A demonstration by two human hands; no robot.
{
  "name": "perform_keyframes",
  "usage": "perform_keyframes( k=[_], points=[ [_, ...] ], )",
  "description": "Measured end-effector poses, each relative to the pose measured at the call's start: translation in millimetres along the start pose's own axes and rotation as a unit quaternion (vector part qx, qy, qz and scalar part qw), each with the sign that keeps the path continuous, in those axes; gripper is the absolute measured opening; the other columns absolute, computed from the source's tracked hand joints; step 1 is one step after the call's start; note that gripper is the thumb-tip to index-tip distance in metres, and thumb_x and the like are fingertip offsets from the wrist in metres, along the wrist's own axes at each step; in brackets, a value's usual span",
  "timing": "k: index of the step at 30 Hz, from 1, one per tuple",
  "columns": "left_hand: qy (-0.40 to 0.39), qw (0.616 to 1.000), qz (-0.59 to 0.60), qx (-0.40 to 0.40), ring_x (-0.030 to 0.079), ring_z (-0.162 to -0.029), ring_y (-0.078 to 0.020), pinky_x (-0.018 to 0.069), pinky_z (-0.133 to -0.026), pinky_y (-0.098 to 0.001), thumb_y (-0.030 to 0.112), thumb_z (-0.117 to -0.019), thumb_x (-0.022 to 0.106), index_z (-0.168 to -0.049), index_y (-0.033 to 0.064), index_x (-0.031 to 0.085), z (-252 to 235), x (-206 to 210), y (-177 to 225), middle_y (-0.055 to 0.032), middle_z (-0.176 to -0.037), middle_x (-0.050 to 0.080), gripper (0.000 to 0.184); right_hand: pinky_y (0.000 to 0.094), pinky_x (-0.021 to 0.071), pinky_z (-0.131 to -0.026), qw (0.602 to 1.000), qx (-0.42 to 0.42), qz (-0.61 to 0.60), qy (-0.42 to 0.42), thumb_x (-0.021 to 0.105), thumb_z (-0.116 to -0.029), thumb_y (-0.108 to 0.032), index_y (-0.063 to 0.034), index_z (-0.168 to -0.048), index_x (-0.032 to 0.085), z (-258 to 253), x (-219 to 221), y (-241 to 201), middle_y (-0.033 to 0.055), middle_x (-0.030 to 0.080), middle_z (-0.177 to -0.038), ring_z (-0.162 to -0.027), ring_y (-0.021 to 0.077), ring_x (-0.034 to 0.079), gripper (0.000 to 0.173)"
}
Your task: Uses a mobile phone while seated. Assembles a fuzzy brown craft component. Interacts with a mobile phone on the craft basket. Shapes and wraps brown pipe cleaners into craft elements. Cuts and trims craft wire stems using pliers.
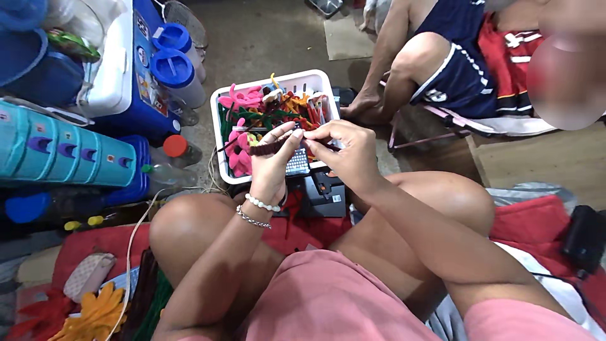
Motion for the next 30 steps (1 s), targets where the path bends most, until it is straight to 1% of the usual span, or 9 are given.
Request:
perform_keyframes(
  k=[2, 5, 10, 15, 20, 23, 26, 28, 30],
  points=[
    [0.006, 1.000, 0.008, -0.012, 0.065, -0.077, -0.0028, 0.0548, -0.071, -0.0180, 0.010, -0.0986, 0.067, -0.125, 0.0104, 0.068, 0.4, 1.0, -0.8, 0.0023, -0.097, 0.071, 0.027, 0.0411, 0.0504, -0.103, 1.000, 0.001, 0.008, 0.000, 0.078, -0.0872, -0.007, -0.0058, -0.098, 0.079, -0.4, -0.8, -1.6, 0.0036, 0.077, -0.096, -0.095, 0.0135, 0.072, 0.011],
    [0.025, 0.999, 0.030, -0.036, 0.063, -0.074, -0.0031, 0.0542, -0.070, -0.0179, 0.009, -0.0990, 0.066, -0.124, 0.0088, 0.068, 0.8, 2.5, -3.3, 0.0021, -0.094, 0.069, 0.025, 0.0419, 0.0488, -0.103, 1.000, 0.001, 0.023, 0.005, 0.077, -0.0878, -0.009, -0.0059, -0.095, 0.076, 0.1, -1.4, -2.0, 0.0026, 0.076, -0.093, -0.090, 0.0114, 0.071, 0.008],
    [0.034, 0.997, 0.044, -0.055, 0.062, -0.071, -0.0025, 0.0539, -0.069, -0.0172, 0.009, -0.0982, 0.067, -0.122, 0.0085, 0.067, 1.1, 2.3, -5.4, 0.0024, -0.091, 0.069, 0.023, 0.0458, 0.0477, -0.102, 0.999, -0.016, 0.034, 0.006, 0.076, -0.0887, -0.009, -0.0063, -0.095, 0.077, 0.3, -0.6, -3.2, 0.0033, 0.076, -0.094, -0.092, 0.0139, 0.071, 0.007],
    [0.030, 0.997, 0.046, -0.055, 0.062, -0.071, -0.0021, 0.0528, -0.067, -0.0163, 0.009, -0.0985, 0.067, -0.118, 0.0094, 0.069, 1.9, 1.3, -5.9, 0.0023, -0.092, 0.069, 0.020, 0.0479, 0.0464, -0.102, 0.998, -0.028, 0.049, -0.013, 0.074, -0.0899, -0.009, -0.0058, -0.095, 0.076, -0.4, 1.6, -4.6, 0.0043, 0.076, -0.093, -0.092, 0.0157, 0.071, 0.006],
    [0.025, 0.998, 0.026, -0.057, 0.062, -0.070, -0.0023, 0.0533, -0.066, -0.0169, 0.008, -0.0976, 0.068, -0.117, 0.0088, 0.069, 2.0, 0.2, -4.2, 0.0018, -0.093, 0.071, 0.020, 0.0537, 0.0424, -0.106, 0.996, -0.056, 0.056, -0.036, 0.071, -0.0899, -0.006, -0.0055, -0.095, 0.076, -1.6, 2.1, -6.7, 0.0046, 0.076, -0.094, -0.094, 0.0169, 0.071, 0.007],
    [0.008, 0.998, 0.004, -0.060, 0.063, -0.072, -0.0025, 0.0542, -0.068, -0.0179, 0.007, -0.0972, 0.068, -0.120, 0.0081, 0.069, 1.7, -0.3, -3.3, 0.0014, -0.094, 0.071, 0.023, 0.0543, 0.0415, -0.106, 0.993, -0.084, 0.062, -0.060, 0.070, -0.0902, -0.006, -0.0056, -0.095, 0.076, -3.0, 2.8, -8.0, 0.0058, 0.075, -0.095, -0.094, 0.0183, 0.071, 0.007],
    [-0.003, 0.998, -0.009, -0.062, 0.063, -0.071, -0.0032, 0.0545, -0.069, -0.0186, 0.006, -0.0973, 0.068, -0.118, 0.0077, 0.070, 1.3, -0.8, -5.9, 0.0015, -0.094, 0.071, 0.021, 0.0571, 0.0394, -0.109, 0.986, -0.107, 0.087, -0.090, 0.070, -0.0920, -0.008, -0.0064, -0.096, 0.077, -3.6, 4.2, -5.9, 0.0067, 0.075, -0.097, -0.097, 0.0210, 0.072, 0.008],
    [-0.020, 0.998, -0.028, -0.053, 0.063, -0.071, -0.0039, 0.0547, -0.068, -0.0190, 0.006, -0.0976, 0.068, -0.118, 0.0067, 0.070, -0.3, -0.9, -6.0, 0.0006, -0.092, 0.070, 0.020, 0.0594, 0.0380, -0.109, 0.981, -0.121, 0.111, -0.102, 0.071, -0.0928, -0.010, -0.0085, -0.095, 0.078, -5.1, 2.9, -4.8, 0.0054, 0.076, -0.097, -0.097, 0.0216, 0.072, 0.008],
    [-0.057, 0.995, -0.076, -0.033, 0.062, -0.071, -0.0036, 0.0535, -0.066, -0.0181, 0.008, -0.0983, 0.067, -0.118, 0.0073, 0.069, -0.8, 1.9, -2.2, 0.0005, -0.092, 0.070, 0.020, 0.0620, 0.0352, -0.109, 0.976, -0.137, 0.131, -0.108, 0.072, -0.0929, -0.013, -0.0102, -0.093, 0.077, -7.5, -1.9, -5.2, 0.0038, 0.075, -0.093, -0.094, 0.0219, 0.071, 0.006]
  ],
)
Point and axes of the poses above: each hand's wrist, its own z-axis away from the middle knuckle, its own x-axis out of the palm, y = z × x, the point moved 8 cm from there along -z, towards the middle knuckle
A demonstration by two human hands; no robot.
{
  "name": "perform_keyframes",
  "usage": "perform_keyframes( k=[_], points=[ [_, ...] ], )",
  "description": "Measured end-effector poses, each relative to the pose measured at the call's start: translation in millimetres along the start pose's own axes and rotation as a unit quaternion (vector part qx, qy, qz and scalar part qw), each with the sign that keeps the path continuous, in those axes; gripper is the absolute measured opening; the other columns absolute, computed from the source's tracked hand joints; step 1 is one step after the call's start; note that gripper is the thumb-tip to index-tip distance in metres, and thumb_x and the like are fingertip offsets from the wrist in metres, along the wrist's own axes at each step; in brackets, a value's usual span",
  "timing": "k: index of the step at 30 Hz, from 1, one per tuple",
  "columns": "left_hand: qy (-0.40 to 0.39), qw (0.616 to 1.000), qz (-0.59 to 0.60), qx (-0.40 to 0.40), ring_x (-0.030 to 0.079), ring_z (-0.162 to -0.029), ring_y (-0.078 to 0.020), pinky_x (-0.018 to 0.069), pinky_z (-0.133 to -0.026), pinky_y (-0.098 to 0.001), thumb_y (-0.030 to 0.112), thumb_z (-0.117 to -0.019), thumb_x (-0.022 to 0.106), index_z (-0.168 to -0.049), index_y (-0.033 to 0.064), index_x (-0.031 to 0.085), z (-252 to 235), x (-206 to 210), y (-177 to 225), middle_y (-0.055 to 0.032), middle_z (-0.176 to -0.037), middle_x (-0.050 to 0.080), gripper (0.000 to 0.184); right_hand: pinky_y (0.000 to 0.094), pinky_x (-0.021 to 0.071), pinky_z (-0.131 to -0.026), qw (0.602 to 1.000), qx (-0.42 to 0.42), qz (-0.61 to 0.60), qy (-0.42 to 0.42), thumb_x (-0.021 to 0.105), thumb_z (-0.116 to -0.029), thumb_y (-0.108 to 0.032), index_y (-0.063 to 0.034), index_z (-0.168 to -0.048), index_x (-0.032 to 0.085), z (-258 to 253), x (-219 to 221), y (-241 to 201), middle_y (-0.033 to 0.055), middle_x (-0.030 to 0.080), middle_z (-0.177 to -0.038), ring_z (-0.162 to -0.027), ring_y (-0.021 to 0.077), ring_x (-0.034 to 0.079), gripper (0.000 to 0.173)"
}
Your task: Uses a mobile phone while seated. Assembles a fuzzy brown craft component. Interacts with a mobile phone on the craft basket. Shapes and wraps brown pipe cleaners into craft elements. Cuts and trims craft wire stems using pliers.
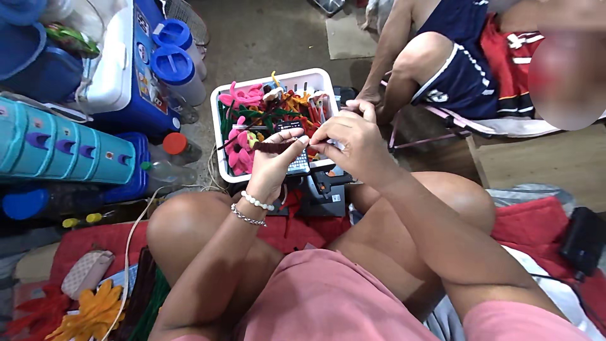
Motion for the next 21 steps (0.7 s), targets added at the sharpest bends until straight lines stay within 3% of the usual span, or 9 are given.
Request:
perform_keyframes(
  k=[3, 5, 10, 15, 21],
  points=[
    [-0.045, 0.996, -0.078, 0.025, 0.068, -0.079, -0.0063, 0.0573, -0.071, -0.0211, 0.007, -0.0967, 0.069, -0.119, 0.0081, 0.069, 2.0, 5.2, 10.1, -0.0013, -0.096, 0.073, 0.022, 0.0666, 0.0290, -0.112, 1.000, -0.015, 0.008, -0.002, 0.076, -0.0891, -0.012, -0.0086, -0.091, 0.074, -2.5, -10.5, 0.5, 0.0037, 0.073, -0.086, -0.090, 0.0238, 0.070, 0.005],
    [-0.068, 0.989, -0.121, 0.044, 0.068, -0.075, -0.0062, 0.0562, -0.067, -0.0206, 0.006, -0.0948, 0.071, -0.116, 0.0075, 0.069, 2.0, 8.8, 12.5, -0.0019, -0.093, 0.074, 0.022, 0.0679, 0.0261, -0.113, 1.000, -0.024, 0.018, -0.007, 0.078, -0.0881, -0.013, -0.0086, -0.092, 0.074, -3.5, -15.0, -1.0, 0.0030, 0.073, -0.084, -0.090, 0.0235, 0.070, 0.007],
    [-0.084, 0.973, -0.193, 0.098, 0.069, -0.072, -0.0065, 0.0579, -0.065, -0.0222, 0.007, -0.0922, 0.075, -0.113, 0.0066, 0.068, 0.8, 11.1, 13.5, -0.0013, -0.088, 0.075, 0.022, 0.0676, 0.0261, -0.114, 0.997, -0.048, 0.038, -0.052, 0.075, -0.0898, -0.011, -0.0112, -0.088, 0.076, -1.3, -8.9, -2.6, 0.0019, 0.074, -0.084, -0.095, 0.0256, 0.070, 0.002],
    [-0.116, 0.942, -0.263, 0.173, 0.069, -0.070, -0.0074, 0.0590, -0.063, -0.0235, 0.004, -0.0878, 0.078, -0.116, 0.0047, 0.066, 2.8, 17.3, 22.5, -0.0012, -0.084, 0.073, 0.030, 0.0670, 0.0282, -0.113, 0.995, -0.046, 0.023, -0.080, 0.079, -0.0855, -0.010, -0.0131, -0.090, 0.077, -0.3, -5.2, 0.1, 0.0012, 0.075, -0.087, -0.097, 0.0256, 0.070, 0.006],
    [-0.147, 0.935, -0.293, 0.133, 0.071, -0.073, -0.0061, 0.0605, -0.070, -0.0245, 0.001, -0.0823, 0.082, -0.117, 0.0053, 0.065, -0.1, 21.9, 4.6, -0.0006, -0.084, 0.075, 0.039, 0.0691, 0.0269, -0.113, 0.986, -0.110, 0.058, -0.113, 0.077, -0.0857, -0.007, -0.0120, -0.087, 0.076, 1.2, 5.4, -6.6, 0.0020, 0.071, -0.079, -0.093, 0.0266, 0.069, 0.005]
  ],
)
Point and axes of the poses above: each hand's wrist, its own z-axis away from the middle knuckle, its own x-axis out of the palm, y = z × x, the point moved 8 cm from there along -z, towards the middle knuckle
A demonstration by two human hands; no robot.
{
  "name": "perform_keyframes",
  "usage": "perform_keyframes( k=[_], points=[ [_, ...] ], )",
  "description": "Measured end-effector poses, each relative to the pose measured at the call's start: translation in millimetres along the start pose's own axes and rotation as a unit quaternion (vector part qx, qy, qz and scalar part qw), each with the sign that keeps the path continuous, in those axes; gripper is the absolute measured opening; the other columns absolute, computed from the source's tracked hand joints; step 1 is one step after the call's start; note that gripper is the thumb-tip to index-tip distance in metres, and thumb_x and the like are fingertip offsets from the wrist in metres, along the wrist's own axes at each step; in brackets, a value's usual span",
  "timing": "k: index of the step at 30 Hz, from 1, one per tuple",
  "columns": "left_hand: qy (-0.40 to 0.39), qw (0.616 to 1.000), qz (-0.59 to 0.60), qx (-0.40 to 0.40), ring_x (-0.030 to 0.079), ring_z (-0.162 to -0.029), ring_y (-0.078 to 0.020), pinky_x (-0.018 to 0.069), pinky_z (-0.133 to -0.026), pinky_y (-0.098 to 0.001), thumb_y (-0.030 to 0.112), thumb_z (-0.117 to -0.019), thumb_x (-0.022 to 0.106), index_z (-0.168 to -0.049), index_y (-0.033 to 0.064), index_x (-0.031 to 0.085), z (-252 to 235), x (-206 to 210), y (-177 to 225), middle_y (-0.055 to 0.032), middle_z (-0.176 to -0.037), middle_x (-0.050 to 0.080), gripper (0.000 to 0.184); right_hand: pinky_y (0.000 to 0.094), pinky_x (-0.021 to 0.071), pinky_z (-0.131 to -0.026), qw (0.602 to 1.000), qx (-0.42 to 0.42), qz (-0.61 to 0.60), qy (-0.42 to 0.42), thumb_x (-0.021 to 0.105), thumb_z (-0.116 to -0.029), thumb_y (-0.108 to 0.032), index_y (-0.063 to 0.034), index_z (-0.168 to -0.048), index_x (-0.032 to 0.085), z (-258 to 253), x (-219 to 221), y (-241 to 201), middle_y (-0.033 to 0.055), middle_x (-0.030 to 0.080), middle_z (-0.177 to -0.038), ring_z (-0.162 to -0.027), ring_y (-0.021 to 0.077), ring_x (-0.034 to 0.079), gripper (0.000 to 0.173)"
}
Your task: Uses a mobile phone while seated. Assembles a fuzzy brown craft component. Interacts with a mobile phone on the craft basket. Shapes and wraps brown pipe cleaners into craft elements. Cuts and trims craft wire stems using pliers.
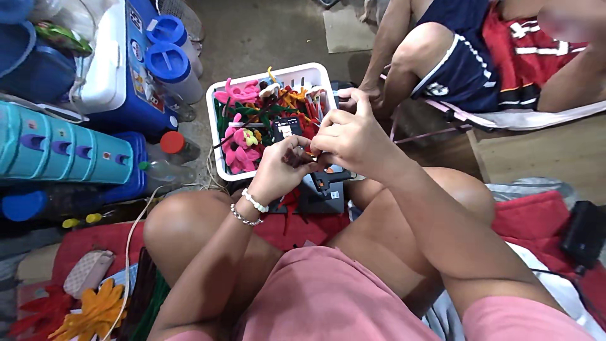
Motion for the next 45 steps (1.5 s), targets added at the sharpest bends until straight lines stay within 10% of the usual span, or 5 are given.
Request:
perform_keyframes(
  k=[8, 45],
  points=[
    [0.023, 0.998, 0.055, -0.008, 0.067, -0.066, -0.0070, 0.0557, -0.058, -0.0212, 0.003, -0.0872, 0.079, -0.109, 0.0064, 0.063, 0.3, -17.9, 8.4, -0.0019, -0.082, 0.072, 0.027, 0.0641, 0.0328, -0.111, 0.998, 0.030, -0.030, 0.044, 0.070, -0.0940, -0.016, -0.0131, -0.089, 0.077, 6.2, -6.7, 13.2, 0.0016, 0.074, -0.090, -0.097, 0.0255, 0.069, 0.009],
    [0.067, 0.996, 0.036, 0.054, 0.070, -0.074, -0.0076, 0.0588, -0.066, -0.0215, -0.001, -0.0847, 0.079, -0.109, 0.0041, 0.064, 5.7, -34.4, 26.0, -0.0024, -0.086, 0.073, 0.029, 0.0598, 0.0352, -0.110, 0.992, 0.029, -0.036, 0.119, 0.070, -0.0937, -0.014, -0.0103, -0.093, 0.079, 4.6, -13.2, -3.0, 0.0039, 0.075, -0.089, -0.093, 0.0230, 0.069, 0.010]
  ],
)
Point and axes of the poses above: each hand's wrist, its own z-axis away from the middle knuckle, its own x-axis out of the palm, y = z × x, the point moved 8 cm from there along -z, towards the middle knuckle
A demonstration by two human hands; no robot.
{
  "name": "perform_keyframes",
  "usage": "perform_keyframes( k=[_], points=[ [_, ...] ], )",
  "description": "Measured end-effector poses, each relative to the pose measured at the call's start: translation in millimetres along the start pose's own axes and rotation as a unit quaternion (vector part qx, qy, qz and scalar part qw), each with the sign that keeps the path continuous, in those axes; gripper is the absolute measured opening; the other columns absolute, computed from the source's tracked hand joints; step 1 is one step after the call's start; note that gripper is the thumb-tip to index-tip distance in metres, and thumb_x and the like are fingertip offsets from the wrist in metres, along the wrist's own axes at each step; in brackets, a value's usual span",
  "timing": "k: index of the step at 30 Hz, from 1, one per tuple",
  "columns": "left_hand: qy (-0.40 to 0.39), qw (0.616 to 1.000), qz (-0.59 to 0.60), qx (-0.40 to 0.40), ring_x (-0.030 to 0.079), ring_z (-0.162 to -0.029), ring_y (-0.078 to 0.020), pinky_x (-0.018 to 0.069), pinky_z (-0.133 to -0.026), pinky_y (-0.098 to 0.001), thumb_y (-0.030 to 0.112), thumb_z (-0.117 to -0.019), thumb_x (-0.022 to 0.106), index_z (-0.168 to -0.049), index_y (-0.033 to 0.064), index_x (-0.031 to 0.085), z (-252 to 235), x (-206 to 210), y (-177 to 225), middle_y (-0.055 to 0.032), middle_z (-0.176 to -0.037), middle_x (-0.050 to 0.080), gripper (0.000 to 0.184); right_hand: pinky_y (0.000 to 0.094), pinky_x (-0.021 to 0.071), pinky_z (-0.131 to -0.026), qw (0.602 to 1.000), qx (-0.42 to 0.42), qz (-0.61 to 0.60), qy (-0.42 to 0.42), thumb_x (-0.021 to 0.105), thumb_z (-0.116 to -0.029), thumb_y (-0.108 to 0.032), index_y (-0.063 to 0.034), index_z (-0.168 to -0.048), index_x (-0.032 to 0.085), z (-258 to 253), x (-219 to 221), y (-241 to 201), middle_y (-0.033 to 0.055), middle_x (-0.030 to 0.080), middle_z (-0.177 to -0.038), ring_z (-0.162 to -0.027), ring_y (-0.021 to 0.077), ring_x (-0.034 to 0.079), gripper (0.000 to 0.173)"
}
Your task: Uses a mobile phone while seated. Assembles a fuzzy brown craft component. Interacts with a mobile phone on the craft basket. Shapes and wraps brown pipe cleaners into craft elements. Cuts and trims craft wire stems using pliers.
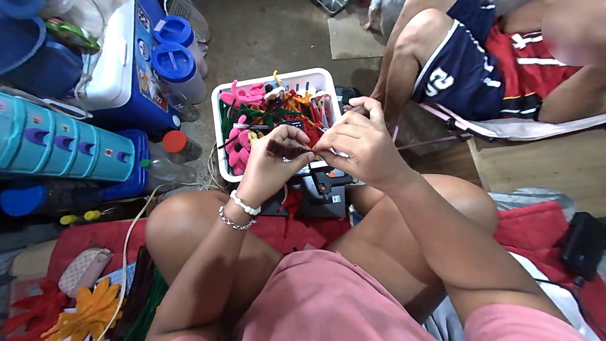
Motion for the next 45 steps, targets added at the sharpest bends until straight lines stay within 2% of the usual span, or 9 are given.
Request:
perform_keyframes(
  k=[4, 8, 17, 22, 25, 28, 33, 38, 45],
  points=[
    [0.014, 0.999, 0.042, 0.013, 0.070, -0.078, -0.0093, 0.0602, -0.070, -0.0239, -0.002, -0.0873, 0.075, -0.111, 0.0045, 0.062, 0.5, -4.0, -2.1, -0.0031, -0.091, 0.072, 0.027, 0.0548, 0.0386, -0.109, 0.997, 0.059, -0.010, 0.054, 0.072, -0.0943, -0.013, -0.0092, -0.096, 0.080, 3.0, 1.4, 1.8, 0.0042, 0.076, -0.092, -0.093, 0.0207, 0.070, 0.009],
    [0.055, 0.998, 0.036, 0.004, 0.068, -0.078, -0.0047, 0.0573, -0.068, -0.0190, 0.000, -0.0899, 0.073, -0.112, 0.0086, 0.062, 1.1, -10.0, -4.9, 0.0010, -0.092, 0.071, 0.027, 0.0534, 0.0403, -0.109, 0.992, 0.110, -0.008, 0.064, 0.071, -0.0971, -0.018, -0.0073, -0.108, 0.077, 2.6, 0.2, 5.0, 0.0056, 0.076, -0.098, -0.093, 0.0204, 0.071, 0.017],
    [0.102, 0.990, 0.095, -0.012, 0.068, -0.077, -0.0043, 0.0573, -0.068, -0.0186, -0.001, -0.0912, 0.072, -0.114, 0.0088, 0.062, 1.6, -8.2, -9.7, 0.0009, -0.094, 0.071, 0.027, 0.0474, 0.0482, -0.105, 0.987, 0.117, -0.059, 0.093, 0.070, -0.0950, -0.008, -0.0049, -0.101, 0.080, 4.0, -0.7, 3.8, 0.0063, 0.078, -0.096, -0.091, 0.0181, 0.074, 0.012],
    [0.130, 0.986, 0.103, -0.029, 0.068, -0.077, -0.0030, 0.0563, -0.067, -0.0173, 0.002, -0.0915, 0.074, -0.115, 0.0107, 0.062, 4.3, -5.4, -16.5, 0.0020, -0.095, 0.072, 0.027, 0.0446, 0.0500, -0.104, 0.971, 0.176, -0.126, 0.107, 0.072, -0.0925, -0.007, -0.0048, -0.102, 0.080, 9.2, 7.8, 9.3, 0.0045, 0.078, -0.096, -0.092, 0.0148, 0.073, 0.013],
    [0.145, 0.982, 0.114, -0.041, 0.067, -0.076, -0.0021, 0.0544, -0.063, -0.0159, 0.003, -0.0923, 0.073, -0.114, 0.0115, 0.062, 6.5, -5.3, -17.7, 0.0021, -0.095, 0.073, 0.026, 0.0392, 0.0545, -0.098, 0.962, 0.194, -0.157, 0.114, 0.072, -0.0918, -0.006, -0.0045, -0.103, 0.080, 9.9, 10.3, 10.8, 0.0046, 0.078, -0.097, -0.093, 0.0132, 0.072, 0.014],
    [0.159, 0.970, 0.170, -0.065, 0.068, -0.078, -0.0021, 0.0560, -0.068, -0.0173, 0.005, -0.0933, 0.073, -0.111, 0.0122, 0.065, 8.1, -3.3, -22.7, 0.0034, -0.094, 0.073, 0.021, 0.0350, 0.0556, -0.092, 0.951, 0.214, -0.185, 0.122, 0.072, -0.0925, -0.007, -0.0042, -0.104, 0.080, 11.6, 14.1, 11.8, 0.0051, 0.077, -0.099, -0.095, 0.0132, 0.071, 0.014],
    [0.190, 0.942, 0.246, -0.124, 0.069, -0.084, -0.0047, 0.0582, -0.078, -0.0219, 0.005, -0.0947, 0.072, -0.115, 0.0108, 0.066, 11.5, 3.4, -36.1, 0.0025, -0.097, 0.073, 0.022, 0.0413, 0.0537, -0.094, 0.959, 0.208, -0.149, 0.120, 0.073, -0.0913, -0.006, -0.0046, -0.106, 0.080, 11.3, 20.1, 9.6, 0.0061, 0.078, -0.099, -0.093, 0.0160, 0.072, 0.016],
    [0.196, 0.907, 0.305, -0.215, 0.065, -0.077, -0.0028, 0.0555, -0.074, -0.0192, 0.009, -0.0988, 0.067, -0.119, 0.0100, 0.069, 14.0, 10.7, -50.6, 0.0033, -0.096, 0.071, 0.020, 0.0422, 0.0531, -0.093, 0.972, 0.184, -0.102, 0.101, 0.076, -0.0885, -0.008, -0.0060, -0.108, 0.080, 9.4, 28.4, 6.6, 0.0062, 0.077, -0.096, -0.091, 0.0190, 0.070, 0.020],
    [0.150, 0.949, 0.241, -0.138, 0.066, -0.084, -0.0031, 0.0562, -0.076, -0.0199, 0.009, -0.0995, 0.066, -0.111, 0.0104, 0.072, 6.4, 8.9, -34.2, 0.0028, -0.101, 0.072, 0.013, 0.0500, 0.0463, -0.101, 0.977, 0.172, -0.073, 0.099, 0.077, -0.0875, -0.009, -0.0081, -0.097, 0.081, 4.9, 13.7, 11.6, 0.0060, 0.077, -0.098, -0.097, 0.0210, 0.070, 0.011]
  ],
)
Point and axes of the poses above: each hand's wrist, its own z-axis away from the middle knuckle, its own x-axis out of the palm, y = z × x, the point moved 8 cm from there along -z, towards the middle knuckle
